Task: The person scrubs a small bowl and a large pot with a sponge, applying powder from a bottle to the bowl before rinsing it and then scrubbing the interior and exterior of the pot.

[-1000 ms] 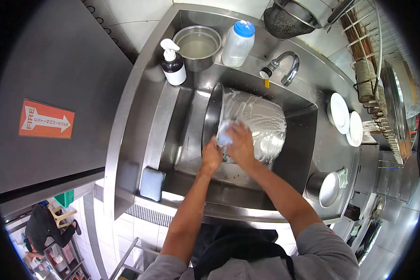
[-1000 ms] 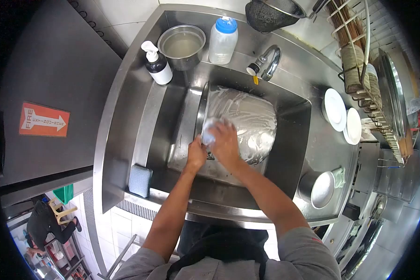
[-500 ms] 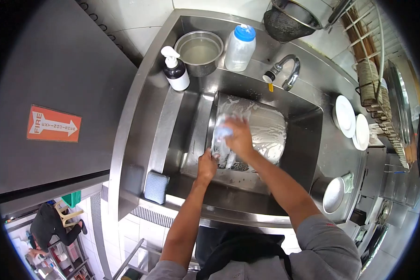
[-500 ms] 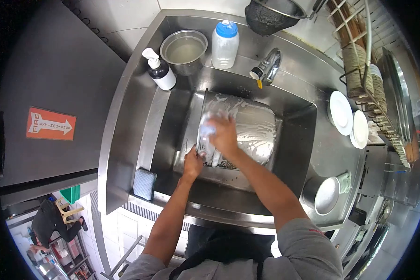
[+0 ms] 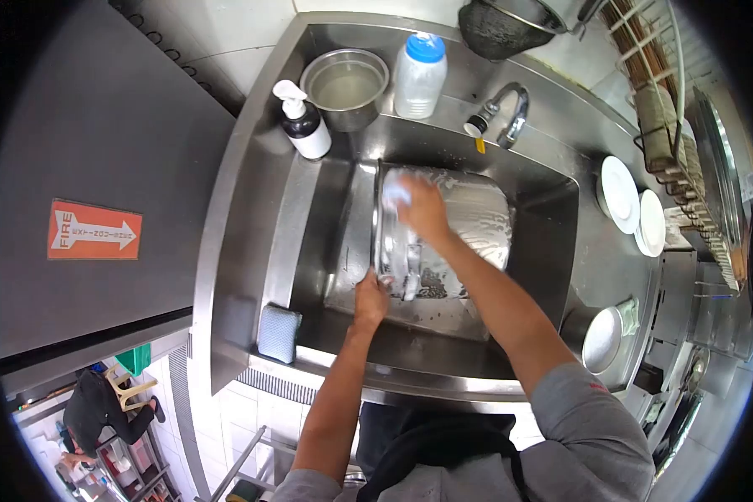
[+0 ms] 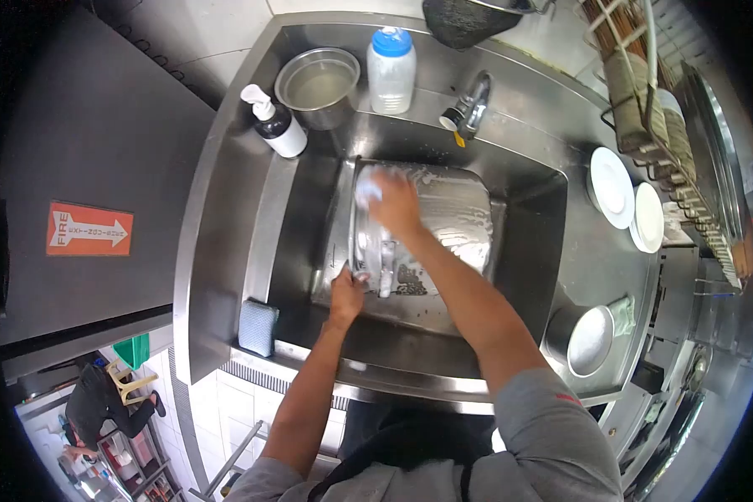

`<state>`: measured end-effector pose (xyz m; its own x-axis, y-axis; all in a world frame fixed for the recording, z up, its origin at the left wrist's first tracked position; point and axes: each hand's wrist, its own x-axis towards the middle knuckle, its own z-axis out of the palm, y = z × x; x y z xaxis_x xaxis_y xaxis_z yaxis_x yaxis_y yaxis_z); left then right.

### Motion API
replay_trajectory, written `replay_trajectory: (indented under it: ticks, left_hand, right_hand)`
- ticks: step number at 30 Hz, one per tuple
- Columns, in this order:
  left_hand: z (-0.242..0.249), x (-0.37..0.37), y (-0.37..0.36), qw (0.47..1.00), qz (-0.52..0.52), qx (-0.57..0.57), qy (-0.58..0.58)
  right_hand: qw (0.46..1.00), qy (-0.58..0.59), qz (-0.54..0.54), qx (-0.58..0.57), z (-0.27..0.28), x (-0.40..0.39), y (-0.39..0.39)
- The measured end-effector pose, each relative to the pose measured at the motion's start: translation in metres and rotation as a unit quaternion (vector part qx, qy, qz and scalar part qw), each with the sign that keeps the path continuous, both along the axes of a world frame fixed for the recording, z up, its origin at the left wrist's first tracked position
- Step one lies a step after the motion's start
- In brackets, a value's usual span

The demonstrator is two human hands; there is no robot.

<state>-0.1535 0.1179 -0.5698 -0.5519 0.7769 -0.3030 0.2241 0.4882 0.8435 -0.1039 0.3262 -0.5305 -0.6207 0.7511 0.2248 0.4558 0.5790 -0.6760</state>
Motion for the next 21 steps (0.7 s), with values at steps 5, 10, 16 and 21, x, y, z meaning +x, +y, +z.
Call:
replay_trajectory:
  ticks: [5,10,16,21]
  left_hand:
    - [0.012,0.006,-0.001,1.000,-0.001,-0.003,0.013]
    - [0.004,0.005,-0.003,0.999,0.000,-0.027,0.021]
    - [0.006,0.009,0.002,1.000,0.006,-0.027,0.008]
    - [0.009,0.014,-0.007,1.000,-0.006,-0.017,0.009]
  right_hand:
    - [0.998,-0.037,-0.052,-0.020,0.014,0.009,-0.011]
    - [0.988,-0.007,-0.117,0.101,-0.017,0.145,-0.019]
    - [0.978,-0.088,-0.152,0.115,-0.007,0.107,-0.026]
    - [0.990,-0.058,0.033,0.120,0.005,0.080,-0.071]
